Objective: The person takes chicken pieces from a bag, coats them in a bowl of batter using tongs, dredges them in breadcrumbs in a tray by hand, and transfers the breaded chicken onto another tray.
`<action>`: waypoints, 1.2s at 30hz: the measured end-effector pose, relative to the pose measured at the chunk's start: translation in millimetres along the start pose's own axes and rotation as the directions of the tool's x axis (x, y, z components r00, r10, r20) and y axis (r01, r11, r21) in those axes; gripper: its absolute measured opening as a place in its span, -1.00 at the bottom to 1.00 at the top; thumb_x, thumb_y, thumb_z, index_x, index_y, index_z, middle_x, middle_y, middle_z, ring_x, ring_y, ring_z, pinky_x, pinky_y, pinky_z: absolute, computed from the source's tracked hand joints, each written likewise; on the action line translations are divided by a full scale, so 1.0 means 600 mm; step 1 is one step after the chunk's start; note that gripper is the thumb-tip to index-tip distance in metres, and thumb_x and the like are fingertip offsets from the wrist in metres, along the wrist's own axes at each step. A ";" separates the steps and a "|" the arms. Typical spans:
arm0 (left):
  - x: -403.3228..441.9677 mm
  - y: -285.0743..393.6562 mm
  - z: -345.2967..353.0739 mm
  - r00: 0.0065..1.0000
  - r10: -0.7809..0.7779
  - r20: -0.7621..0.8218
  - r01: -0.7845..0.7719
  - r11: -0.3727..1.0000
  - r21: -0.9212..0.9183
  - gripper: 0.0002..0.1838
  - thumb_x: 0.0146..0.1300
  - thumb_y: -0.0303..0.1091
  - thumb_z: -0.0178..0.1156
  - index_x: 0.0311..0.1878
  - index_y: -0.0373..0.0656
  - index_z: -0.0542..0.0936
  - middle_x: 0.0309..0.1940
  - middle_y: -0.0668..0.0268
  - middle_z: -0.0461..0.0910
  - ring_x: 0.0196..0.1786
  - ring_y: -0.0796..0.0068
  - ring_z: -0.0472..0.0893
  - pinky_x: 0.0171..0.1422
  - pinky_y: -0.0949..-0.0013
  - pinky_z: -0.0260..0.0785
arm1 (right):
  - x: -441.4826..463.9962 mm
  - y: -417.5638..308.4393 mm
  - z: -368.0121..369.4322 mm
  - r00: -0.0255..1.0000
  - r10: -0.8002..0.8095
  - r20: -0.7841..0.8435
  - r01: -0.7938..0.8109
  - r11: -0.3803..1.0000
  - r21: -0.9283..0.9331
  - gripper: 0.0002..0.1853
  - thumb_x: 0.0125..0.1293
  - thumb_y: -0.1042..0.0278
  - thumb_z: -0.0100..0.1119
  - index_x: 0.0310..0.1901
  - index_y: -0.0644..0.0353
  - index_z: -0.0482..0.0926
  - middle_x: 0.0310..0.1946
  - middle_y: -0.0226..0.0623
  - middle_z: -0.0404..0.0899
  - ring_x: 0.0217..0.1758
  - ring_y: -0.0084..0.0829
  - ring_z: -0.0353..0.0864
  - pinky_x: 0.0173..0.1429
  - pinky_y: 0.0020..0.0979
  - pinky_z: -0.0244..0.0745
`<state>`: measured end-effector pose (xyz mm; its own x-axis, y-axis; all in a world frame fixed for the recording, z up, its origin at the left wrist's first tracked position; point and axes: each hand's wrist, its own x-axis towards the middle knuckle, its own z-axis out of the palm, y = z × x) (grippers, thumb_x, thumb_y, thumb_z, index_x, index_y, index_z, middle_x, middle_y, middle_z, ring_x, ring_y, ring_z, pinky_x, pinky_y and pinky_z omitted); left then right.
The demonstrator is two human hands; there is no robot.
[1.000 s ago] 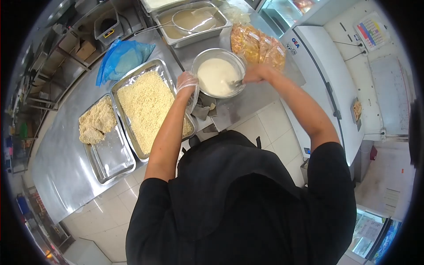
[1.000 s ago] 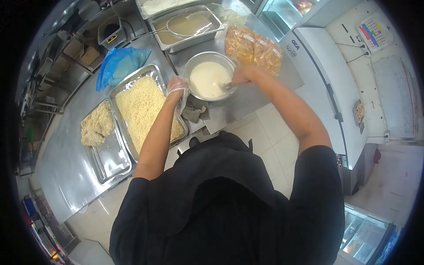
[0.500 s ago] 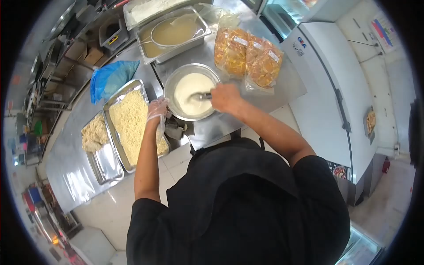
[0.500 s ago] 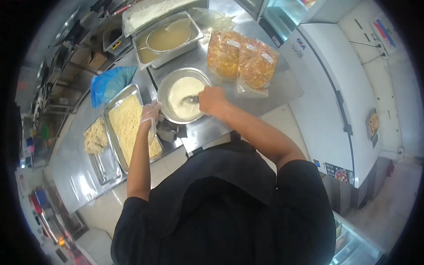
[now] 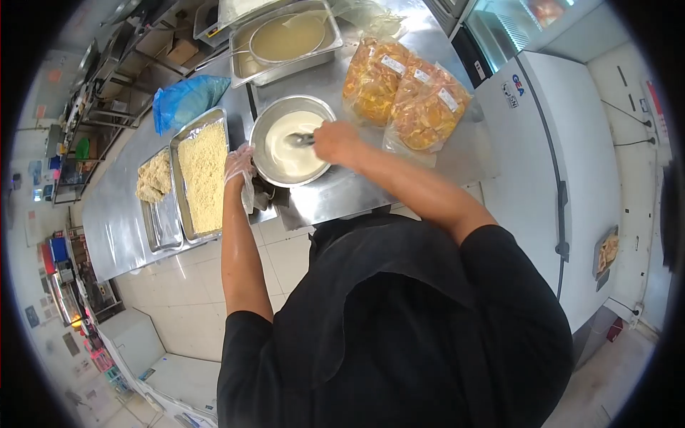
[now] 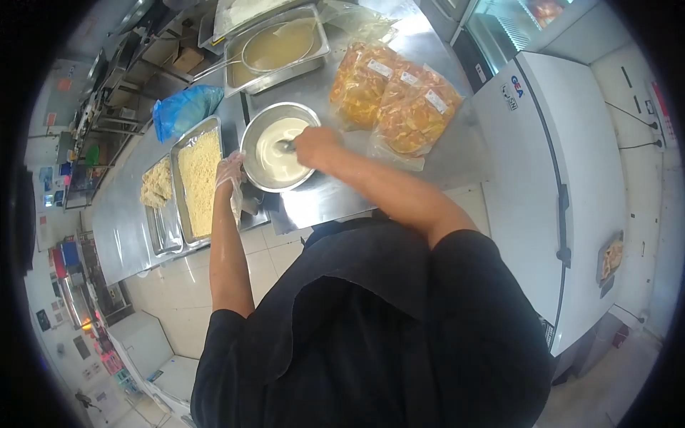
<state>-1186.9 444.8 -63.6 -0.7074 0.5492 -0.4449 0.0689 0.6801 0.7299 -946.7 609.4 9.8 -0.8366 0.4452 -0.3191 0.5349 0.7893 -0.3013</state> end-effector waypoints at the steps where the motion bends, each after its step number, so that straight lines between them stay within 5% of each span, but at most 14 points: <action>1: 0.003 0.001 0.001 0.999 -0.019 -0.033 0.020 1.000 0.009 -0.76 0.33 -0.18 0.17 -0.07 -0.05 0.71 -0.52 0.40 0.58 -0.59 0.56 0.48 -0.51 0.40 0.34 | -0.001 -0.008 0.012 0.999 -0.040 0.006 0.040 0.999 -0.020 -0.70 0.16 0.28 0.11 -0.11 0.09 0.73 -0.10 -0.14 0.70 -0.06 -0.22 0.73 -0.07 -0.25 0.63; 4: 0.057 -0.042 -0.005 0.998 -0.008 -0.054 0.009 1.000 0.005 -0.73 0.33 -0.18 0.18 0.00 -0.01 0.70 -0.52 0.40 0.58 -0.61 0.57 0.48 -0.52 0.40 0.35 | -0.028 -0.012 -0.026 0.995 -0.053 0.087 0.057 0.998 -0.041 -0.71 0.17 0.30 0.12 -0.12 0.09 0.74 -0.13 -0.14 0.71 -0.06 -0.23 0.73 -0.08 -0.25 0.63; 10: 0.019 -0.006 -0.005 0.992 -0.077 -0.095 0.091 0.984 0.152 -0.72 0.31 -0.20 0.19 0.00 -0.06 0.71 -0.29 0.27 0.70 -0.31 0.43 0.63 -0.19 0.32 0.48 | 0.032 0.012 -0.032 1.000 -0.020 -0.003 0.019 0.999 -0.047 -0.71 0.16 0.25 0.14 -0.13 0.09 0.73 -0.12 -0.18 0.72 -0.05 -0.25 0.72 -0.04 -0.22 0.62; 14: 0.006 0.003 -0.003 0.998 -0.067 -0.014 0.067 0.997 -0.047 -0.69 0.28 -0.12 0.19 -0.04 -0.06 0.71 -0.24 0.21 0.71 -0.22 0.33 0.65 -0.07 0.25 0.48 | 0.055 0.018 0.000 0.987 -0.080 0.141 0.073 0.996 0.053 -0.65 0.20 0.13 0.13 -0.13 0.16 0.73 -0.18 -0.10 0.71 -0.10 -0.15 0.71 -0.05 -0.18 0.60; 16: 0.035 -0.031 -0.007 0.997 -0.001 -0.073 0.012 0.989 0.149 -0.65 0.25 -0.07 0.20 -0.04 -0.08 0.71 -0.22 0.14 0.71 -0.18 0.22 0.67 -0.03 0.18 0.47 | 0.053 0.024 -0.012 0.970 -0.111 0.214 0.095 0.992 0.083 -0.59 0.23 0.02 0.14 -0.16 0.21 0.73 -0.26 -0.04 0.71 -0.18 -0.09 0.72 -0.12 -0.16 0.59; 18: 0.034 -0.031 -0.005 0.997 0.014 -0.074 0.002 0.977 0.212 -0.64 0.24 -0.06 0.19 -0.06 -0.08 0.71 -0.21 0.09 0.71 -0.16 0.17 0.68 -0.03 0.16 0.46 | 0.031 0.027 -0.067 0.929 -0.075 0.361 -0.002 0.978 0.208 -0.54 0.22 -0.06 0.15 -0.08 0.15 0.72 -0.21 0.01 0.69 -0.13 -0.07 0.69 -0.07 -0.14 0.55; 19: 0.036 -0.035 -0.003 0.994 0.034 -0.102 -0.016 0.985 0.171 -0.67 0.27 -0.10 0.18 -0.05 -0.08 0.71 -0.39 0.21 0.65 -0.39 0.34 0.58 -0.27 0.25 0.39 | 0.030 0.040 -0.066 0.925 -0.082 0.371 0.009 0.981 0.196 -0.54 0.22 -0.06 0.15 -0.08 0.15 0.72 -0.21 0.01 0.69 -0.13 -0.07 0.69 -0.07 -0.14 0.55; 20: 0.030 -0.033 -0.001 0.990 0.057 -0.129 -0.039 0.990 0.133 -0.70 0.30 -0.13 0.17 -0.05 -0.07 0.71 -0.56 0.33 0.59 -0.62 0.51 0.49 -0.50 0.34 0.33 | 0.028 0.051 -0.074 0.945 -0.171 0.279 0.112 0.970 0.214 -0.56 0.25 -0.03 0.11 -0.04 0.10 0.70 -0.14 0.00 0.68 -0.06 -0.09 0.67 0.01 -0.11 0.54; 22: 0.017 -0.025 -0.004 0.994 0.043 -0.096 -0.043 0.999 0.003 -0.68 0.31 -0.11 0.17 -0.02 -0.06 0.71 -0.54 0.33 0.62 -0.59 0.51 0.50 -0.48 0.34 0.34 | 0.025 0.060 -0.080 0.949 -0.257 0.184 0.215 0.952 0.220 -0.58 0.27 -0.01 0.07 0.01 0.04 0.69 -0.07 -0.02 0.66 0.00 -0.11 0.66 0.10 -0.09 0.52; 24: 0.022 -0.020 -0.008 0.998 -0.006 -0.059 0.012 0.995 0.101 -0.60 0.25 -0.02 0.22 -0.05 -0.11 0.72 -0.27 0.16 0.72 -0.19 0.25 0.68 -0.03 0.22 0.47 | -0.010 0.040 -0.119 0.985 -0.173 0.010 0.172 0.983 0.067 -0.59 0.26 -0.01 0.11 0.03 0.00 0.66 -0.11 -0.06 0.66 -0.02 -0.10 0.65 0.04 -0.07 0.54; 28: 0.041 -0.034 -0.001 0.995 0.015 -0.102 -0.016 1.000 -0.005 -0.61 0.24 0.00 0.23 -0.02 -0.05 0.72 -0.26 0.15 0.72 -0.17 0.27 0.69 0.00 0.23 0.48 | -0.021 0.042 -0.117 0.960 -0.233 -0.154 0.222 0.971 -0.085 -0.62 0.24 0.03 0.16 0.02 -0.02 0.65 -0.16 -0.11 0.66 -0.05 -0.11 0.66 -0.02 -0.09 0.57; 31: 0.052 -0.035 -0.003 0.993 0.058 -0.101 -0.052 0.997 0.057 -0.60 0.24 0.04 0.21 0.01 0.05 0.72 -0.21 0.13 0.72 -0.16 0.19 0.70 0.01 0.21 0.49 | -0.017 0.038 -0.101 0.905 -0.291 -0.310 0.253 0.954 -0.157 -0.69 0.23 0.11 0.18 -0.03 -0.02 0.67 -0.23 -0.15 0.66 -0.11 -0.11 0.68 -0.09 -0.11 0.60; 33: 0.055 -0.032 -0.003 0.945 0.262 -0.194 -0.173 0.907 0.383 -0.63 0.27 0.06 0.16 -0.03 0.09 0.72 -0.19 0.10 0.71 -0.14 0.08 0.69 -0.02 0.14 0.49 | 0.007 0.044 -0.056 0.912 -0.267 -0.312 0.225 0.960 -0.164 -0.72 0.18 0.16 0.22 -0.11 0.04 0.68 -0.26 -0.15 0.65 -0.16 -0.11 0.69 -0.10 -0.10 0.61; 36: 0.122 -0.077 -0.024 0.913 0.408 -0.013 -0.355 0.808 0.471 -0.65 0.34 0.04 0.05 -0.11 0.03 0.67 -0.22 0.05 0.67 -0.12 -0.03 0.65 -0.10 0.05 0.47 | 0.037 0.048 0.013 0.918 -0.280 -0.279 0.238 0.955 -0.176 -0.77 0.14 0.18 0.24 -0.24 0.11 0.66 -0.20 -0.17 0.64 -0.18 -0.13 0.68 -0.13 -0.09 0.59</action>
<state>-1252.2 446.7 -122.2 -0.6267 0.7726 -0.1013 0.6376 0.5832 0.5033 -949.0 639.0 -12.9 -0.9511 0.3059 0.0424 0.2913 0.9342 -0.2061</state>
